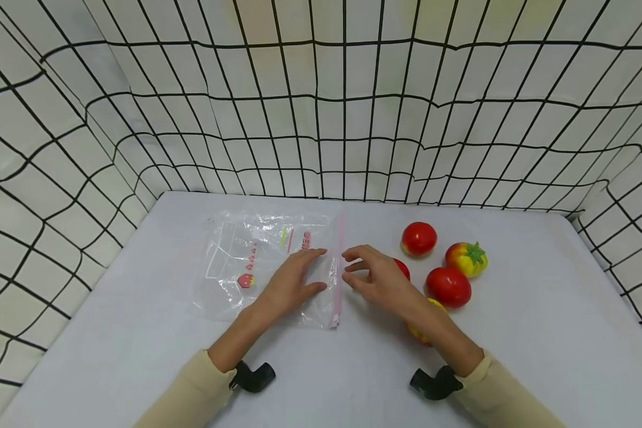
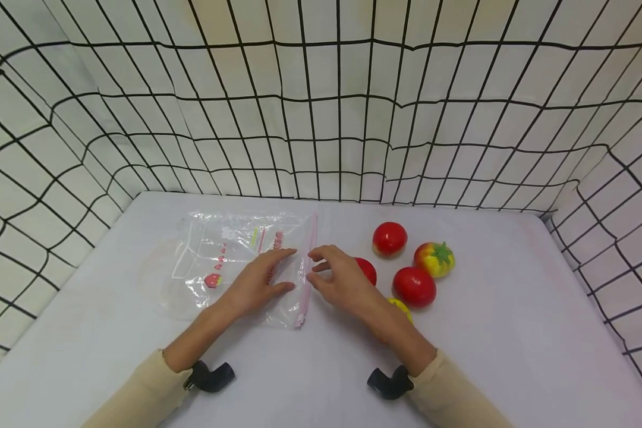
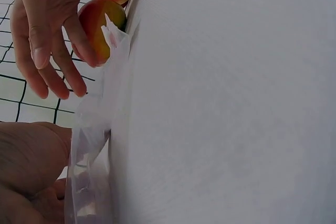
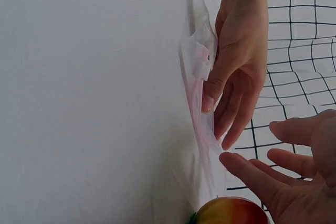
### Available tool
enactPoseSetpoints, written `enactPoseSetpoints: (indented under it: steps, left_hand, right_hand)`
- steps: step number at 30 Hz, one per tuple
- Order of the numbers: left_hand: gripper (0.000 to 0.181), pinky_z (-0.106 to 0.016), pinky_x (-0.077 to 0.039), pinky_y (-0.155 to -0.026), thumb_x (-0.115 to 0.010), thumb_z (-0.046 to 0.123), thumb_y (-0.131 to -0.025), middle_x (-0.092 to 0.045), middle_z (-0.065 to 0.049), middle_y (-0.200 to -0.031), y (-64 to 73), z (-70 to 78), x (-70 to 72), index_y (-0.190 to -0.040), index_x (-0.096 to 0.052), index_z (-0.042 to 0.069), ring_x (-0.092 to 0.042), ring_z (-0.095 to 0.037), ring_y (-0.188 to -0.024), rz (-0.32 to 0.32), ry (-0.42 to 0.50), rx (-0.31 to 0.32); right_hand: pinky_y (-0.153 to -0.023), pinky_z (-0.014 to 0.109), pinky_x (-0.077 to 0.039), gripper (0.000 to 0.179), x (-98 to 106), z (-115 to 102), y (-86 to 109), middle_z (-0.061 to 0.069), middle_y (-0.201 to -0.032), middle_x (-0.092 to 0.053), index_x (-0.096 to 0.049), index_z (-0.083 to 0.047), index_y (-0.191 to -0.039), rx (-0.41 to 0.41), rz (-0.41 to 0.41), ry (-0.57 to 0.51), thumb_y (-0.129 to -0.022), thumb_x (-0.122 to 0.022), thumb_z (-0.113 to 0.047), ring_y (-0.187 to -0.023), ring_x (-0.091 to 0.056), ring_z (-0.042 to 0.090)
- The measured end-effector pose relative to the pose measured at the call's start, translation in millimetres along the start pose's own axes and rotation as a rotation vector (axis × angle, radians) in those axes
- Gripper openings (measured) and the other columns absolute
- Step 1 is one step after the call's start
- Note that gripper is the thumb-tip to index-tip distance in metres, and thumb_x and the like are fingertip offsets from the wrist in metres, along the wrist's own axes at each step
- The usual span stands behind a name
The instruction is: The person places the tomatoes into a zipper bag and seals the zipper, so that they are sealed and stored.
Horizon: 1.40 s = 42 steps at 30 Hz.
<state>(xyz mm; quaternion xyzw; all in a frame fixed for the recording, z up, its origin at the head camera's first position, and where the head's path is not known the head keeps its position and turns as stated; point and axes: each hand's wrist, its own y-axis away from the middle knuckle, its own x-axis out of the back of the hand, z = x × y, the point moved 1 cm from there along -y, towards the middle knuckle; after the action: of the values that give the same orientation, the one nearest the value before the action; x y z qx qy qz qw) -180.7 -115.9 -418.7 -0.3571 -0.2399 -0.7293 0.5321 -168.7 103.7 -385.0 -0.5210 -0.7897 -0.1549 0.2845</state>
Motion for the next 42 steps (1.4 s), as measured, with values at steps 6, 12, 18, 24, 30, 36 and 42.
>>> enactPoseSetpoints:
  steps: [6,12,18,24,30,36,42]
  left_hand:
    - [0.067,-0.053,-0.038,-0.125,-0.081,0.014,-0.09,-0.054,-0.014,-0.156,0.5,0.4,1.5,-0.151,-0.052,0.011,-0.046,-0.035,-0.15,-0.002,0.012,-0.023]
    - [0.067,-0.053,-0.04,-0.123,-0.08,0.014,-0.09,-0.054,-0.015,-0.156,0.7,-1.0,2.6,-0.151,-0.052,0.01,-0.047,-0.036,-0.149,-0.002,0.005,-0.028]
    - [0.068,-0.053,-0.04,-0.123,-0.081,0.016,-0.09,-0.053,-0.014,-0.156,0.9,-1.1,3.5,-0.151,-0.052,0.011,-0.047,-0.036,-0.149,-0.008,-0.006,-0.024]
    - [0.069,-0.053,-0.04,-0.124,-0.082,0.016,-0.089,-0.053,-0.014,-0.156,0.6,-2.5,3.9,-0.151,-0.052,0.01,-0.046,-0.036,-0.15,-0.009,-0.01,-0.019]
    - [0.068,-0.053,-0.04,-0.123,-0.082,0.016,-0.089,-0.053,-0.014,-0.157,0.4,-3.0,4.6,-0.151,-0.052,0.011,-0.046,-0.036,-0.149,-0.012,-0.007,-0.008]
    - [0.065,-0.052,-0.042,-0.122,-0.082,0.014,-0.089,-0.055,-0.014,-0.155,1.3,-3.2,6.1,-0.148,-0.055,0.01,-0.048,-0.035,-0.148,-0.009,0.006,-0.024]
    - [0.063,-0.053,-0.041,-0.123,-0.082,0.014,-0.089,-0.056,-0.015,-0.153,1.4,-4.0,7.8,-0.147,-0.057,0.01,-0.049,-0.036,-0.147,-0.014,0.008,-0.042]
  right_hand:
    - [-0.096,0.042,-0.063,0.053,-6.4,2.5,-2.0,0.014,-0.142,-0.061,-0.054,-0.008,-0.142,-0.029,-0.039,-0.002,-0.094,-0.076,-0.013,-0.126,-0.068,0.031]
    - [-0.097,0.043,-0.062,0.056,-11.3,2.8,-4.5,0.014,-0.145,-0.059,-0.054,-0.006,-0.143,-0.057,-0.048,0.045,-0.093,-0.077,-0.012,-0.13,-0.064,0.032]
    - [-0.099,0.044,-0.062,0.059,-16.0,3.8,-9.8,0.015,-0.145,-0.058,-0.056,-0.007,-0.143,-0.069,-0.053,0.153,-0.09,-0.081,-0.014,-0.126,-0.064,0.031]
    - [-0.102,0.042,-0.06,0.058,-18.6,9.1,-14.0,0.011,-0.149,-0.055,-0.058,-0.008,-0.143,-0.109,-0.069,0.185,-0.09,-0.081,-0.017,-0.128,-0.064,0.028]
    - [-0.11,0.043,-0.055,0.056,-19.4,14.5,-15.0,0.006,-0.153,-0.054,-0.061,-0.012,-0.144,-0.108,-0.071,0.25,-0.092,-0.08,-0.022,-0.14,-0.055,0.026]
    - [-0.11,0.044,-0.055,0.058,-20.5,15.1,-15.8,0.004,-0.154,-0.053,-0.062,-0.018,-0.144,-0.103,-0.079,0.329,-0.09,-0.082,-0.025,-0.143,-0.052,0.025]
    - [-0.108,0.045,-0.056,0.057,-21.5,11.6,-16.4,0.004,-0.154,-0.054,-0.064,-0.02,-0.143,-0.119,-0.079,0.403,-0.09,-0.082,-0.028,-0.143,-0.052,0.025]
